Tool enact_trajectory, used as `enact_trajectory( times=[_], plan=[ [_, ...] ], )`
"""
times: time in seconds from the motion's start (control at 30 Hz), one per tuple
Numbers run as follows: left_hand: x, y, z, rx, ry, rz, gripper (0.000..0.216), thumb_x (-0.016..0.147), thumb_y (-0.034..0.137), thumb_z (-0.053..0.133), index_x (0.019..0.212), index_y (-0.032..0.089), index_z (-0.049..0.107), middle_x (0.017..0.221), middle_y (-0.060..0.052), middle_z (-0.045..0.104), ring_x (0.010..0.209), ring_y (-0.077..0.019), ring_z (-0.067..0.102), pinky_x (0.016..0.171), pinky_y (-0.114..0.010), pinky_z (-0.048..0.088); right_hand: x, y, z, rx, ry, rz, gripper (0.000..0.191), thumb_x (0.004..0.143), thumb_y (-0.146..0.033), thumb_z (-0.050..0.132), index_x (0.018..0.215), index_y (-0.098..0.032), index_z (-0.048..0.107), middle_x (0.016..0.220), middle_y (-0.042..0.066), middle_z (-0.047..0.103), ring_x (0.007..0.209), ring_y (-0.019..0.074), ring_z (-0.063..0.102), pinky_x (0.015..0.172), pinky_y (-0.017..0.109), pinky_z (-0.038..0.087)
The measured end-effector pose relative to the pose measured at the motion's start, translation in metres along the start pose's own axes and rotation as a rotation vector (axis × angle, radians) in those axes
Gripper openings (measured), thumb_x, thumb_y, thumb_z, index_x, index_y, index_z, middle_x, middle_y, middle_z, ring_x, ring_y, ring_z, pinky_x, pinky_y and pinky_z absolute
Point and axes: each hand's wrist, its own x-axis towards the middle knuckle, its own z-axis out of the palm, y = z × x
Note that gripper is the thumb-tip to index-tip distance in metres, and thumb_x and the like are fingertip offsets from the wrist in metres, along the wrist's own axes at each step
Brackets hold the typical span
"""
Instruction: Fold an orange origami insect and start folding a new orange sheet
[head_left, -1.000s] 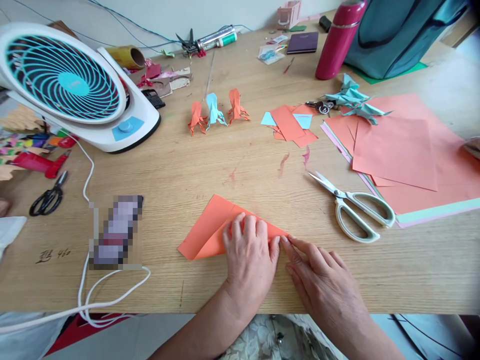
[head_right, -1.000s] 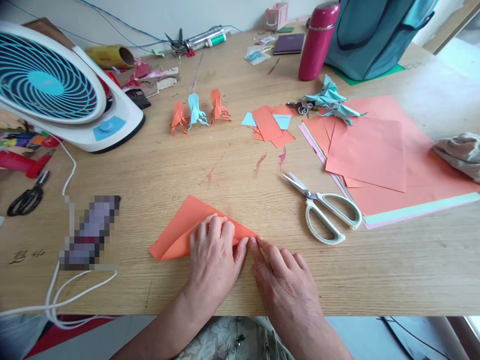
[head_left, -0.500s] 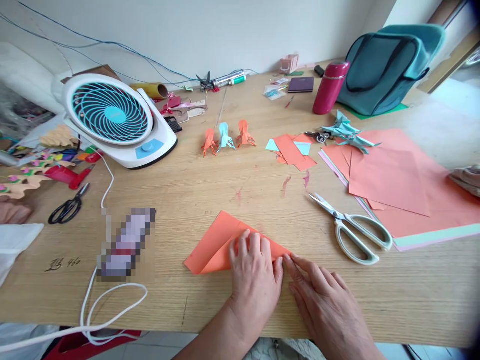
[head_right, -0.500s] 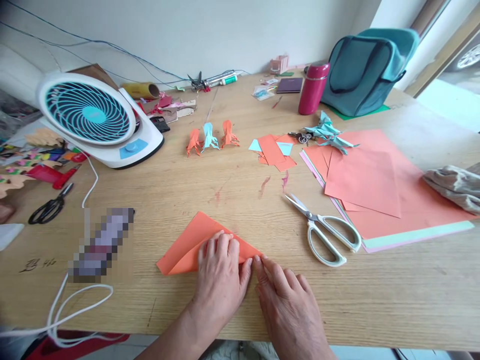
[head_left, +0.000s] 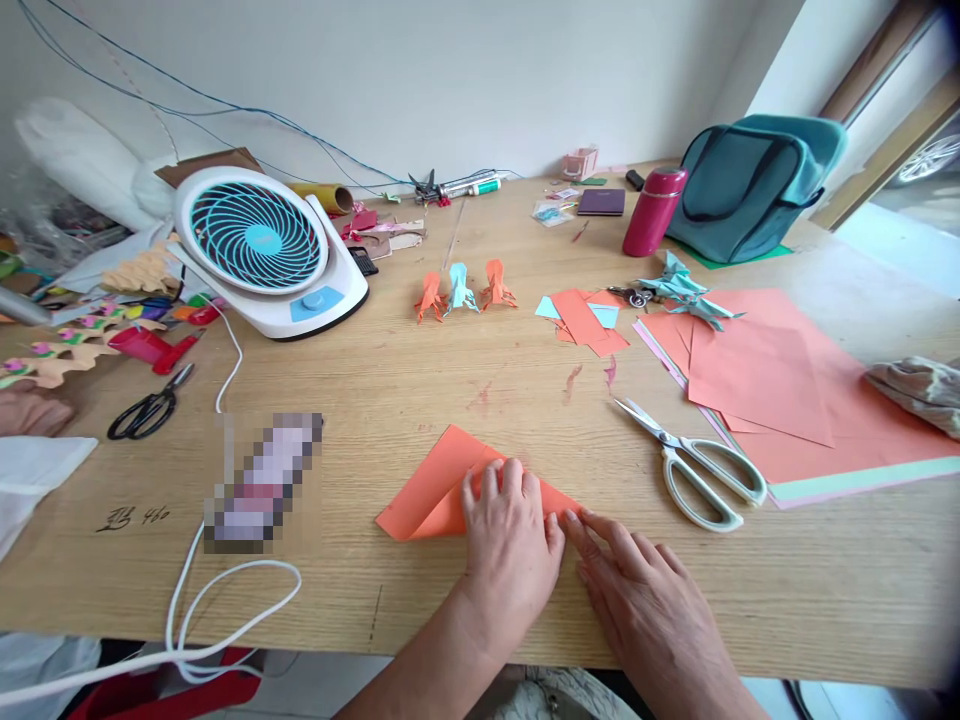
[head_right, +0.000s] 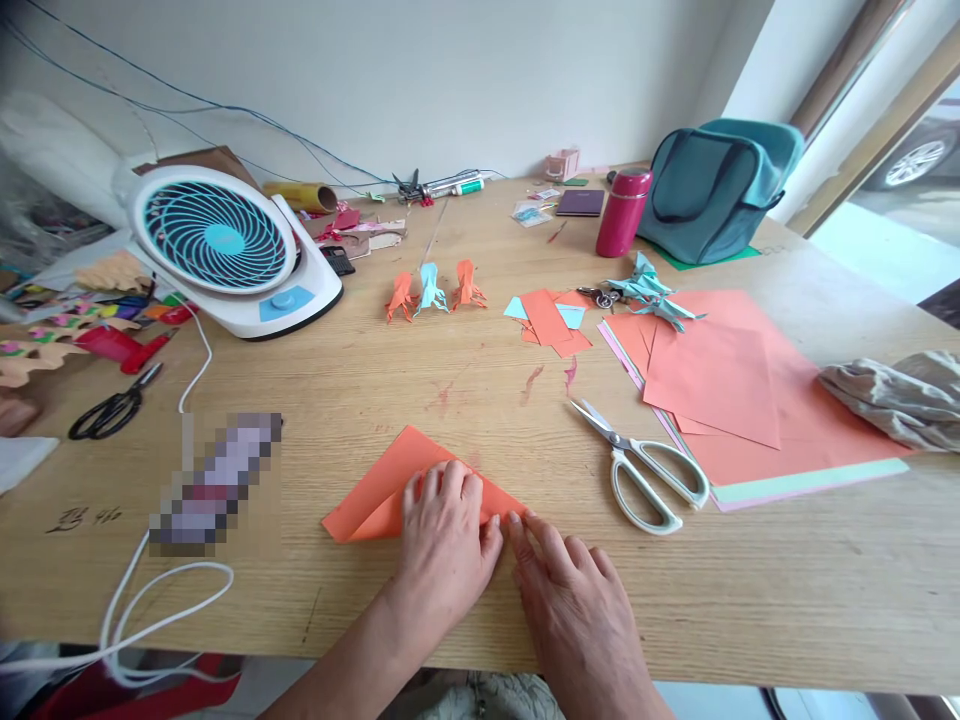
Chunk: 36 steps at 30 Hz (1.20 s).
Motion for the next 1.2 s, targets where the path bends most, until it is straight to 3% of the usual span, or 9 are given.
enact_trajectory(
  times=[0.33,0.53,0.63,0.77,0.9,1.1,1.2],
  plan=[
    [-0.003,-0.017,0.0,-0.036,0.02,0.126,0.013,0.087,0.02,0.057,0.1,0.018,0.059,0.112,-0.008,0.061,0.113,-0.0283,0.054,0.107,-0.055,0.037,0.01,-0.001,-0.008,-0.039,-0.018,-0.036,0.032,0.096,-0.016,0.047,0.123,-0.012,0.063,0.111,0.011,0.07,0.078,0.0205,0.059,0.066,0.036,0.046],
    [-0.002,-0.02,0.0,-0.079,0.017,0.138,0.01,0.087,0.019,0.057,0.096,0.019,0.058,0.111,-0.007,0.061,0.114,-0.0284,0.053,0.109,-0.057,0.034,0.018,-0.008,-0.001,0.016,0.092,-0.159,0.025,0.095,-0.009,0.046,0.103,-0.009,0.07,0.122,0.018,0.065,0.111,0.0267,0.059,0.092,0.041,0.051],
    [-0.001,-0.02,0.001,-0.083,0.014,0.139,0.01,0.087,0.019,0.057,0.097,0.019,0.058,0.111,-0.007,0.061,0.114,-0.0288,0.053,0.109,-0.057,0.034,0.018,-0.006,0.004,0.01,0.085,-0.219,0.029,0.096,-0.009,0.044,0.108,-0.004,0.07,0.123,0.021,0.064,0.115,0.028,0.059,0.102,0.043,0.048],
    [-0.001,-0.02,0.001,-0.084,-0.005,0.136,0.008,0.088,0.02,0.056,0.096,0.019,0.058,0.111,-0.007,0.061,0.113,-0.0288,0.054,0.109,-0.058,0.034,0.019,-0.008,0.005,-0.02,0.023,-0.21,0.034,0.097,-0.011,0.043,0.12,-0.007,0.067,0.128,0.019,0.064,0.115,0.0283,0.06,0.098,0.042,0.052],
    [-0.001,-0.021,0.001,-0.086,-0.018,0.134,0.008,0.088,0.019,0.056,0.096,0.019,0.058,0.113,-0.008,0.061,0.114,-0.0287,0.054,0.11,-0.058,0.035,0.023,-0.016,0.005,-0.041,0.028,-0.152,0.031,0.094,-0.011,0.046,0.114,-0.008,0.07,0.128,0.019,0.064,0.114,0.0288,0.06,0.098,0.044,0.053],
    [0.0,-0.02,0.003,-0.096,-0.016,0.128,0.01,0.094,0.02,0.049,0.096,0.019,0.058,0.112,-0.007,0.063,0.115,-0.0282,0.054,0.111,-0.057,0.034,0.027,-0.02,0.004,-0.063,-0.017,-0.207,0.044,0.083,-0.006,0.044,0.121,-0.001,0.066,0.133,0.024,0.061,0.122,0.0325,0.055,0.093,0.043,0.056],
    [-0.001,-0.02,0.004,-0.101,-0.021,0.129,0.01,0.093,0.02,0.05,0.097,0.019,0.058,0.114,-0.007,0.063,0.116,-0.0288,0.054,0.111,-0.059,0.034,0.025,-0.019,0.006,-0.061,-0.023,-0.233,0.041,0.086,-0.013,0.048,0.121,-0.002,0.066,0.135,0.023,0.061,0.128,0.0346,0.051,0.095,0.046,0.053]
  ],
)
